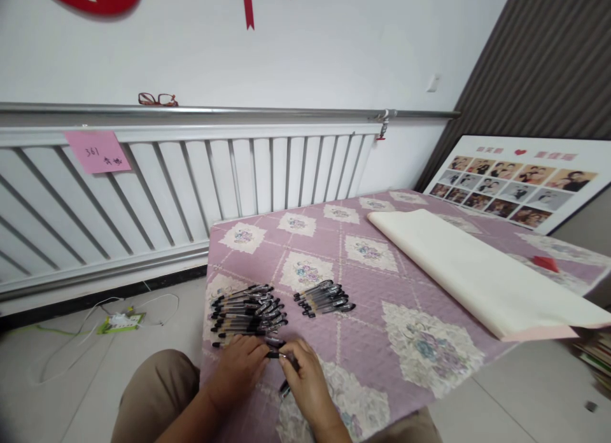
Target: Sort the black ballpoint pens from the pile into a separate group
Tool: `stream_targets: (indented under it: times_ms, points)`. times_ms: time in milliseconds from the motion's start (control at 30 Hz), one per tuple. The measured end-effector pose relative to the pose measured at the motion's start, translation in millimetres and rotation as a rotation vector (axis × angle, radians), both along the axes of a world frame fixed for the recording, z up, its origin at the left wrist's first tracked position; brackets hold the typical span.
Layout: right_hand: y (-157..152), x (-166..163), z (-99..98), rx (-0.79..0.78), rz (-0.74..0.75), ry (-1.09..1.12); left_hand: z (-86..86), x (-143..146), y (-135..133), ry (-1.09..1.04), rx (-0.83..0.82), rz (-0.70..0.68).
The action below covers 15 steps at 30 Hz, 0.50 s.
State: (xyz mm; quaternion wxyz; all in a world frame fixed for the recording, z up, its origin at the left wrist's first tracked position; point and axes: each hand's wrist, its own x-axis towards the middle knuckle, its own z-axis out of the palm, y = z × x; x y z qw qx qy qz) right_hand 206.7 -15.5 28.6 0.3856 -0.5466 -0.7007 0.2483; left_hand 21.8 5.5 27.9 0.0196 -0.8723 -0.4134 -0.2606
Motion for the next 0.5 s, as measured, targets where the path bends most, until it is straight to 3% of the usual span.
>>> stream_targets:
  times_ms: [267,500]
  points:
    - [2.9,-2.7,-1.7,0.034,-0.017,-0.044,-0.4,-1.2,-0.8,0.035,-0.057,0.001]
    - [2.3,-0.9,-5.6,-0.016,-0.039,0.046,-1.1,-1.3,0.6,0.032,-0.106,0.022]
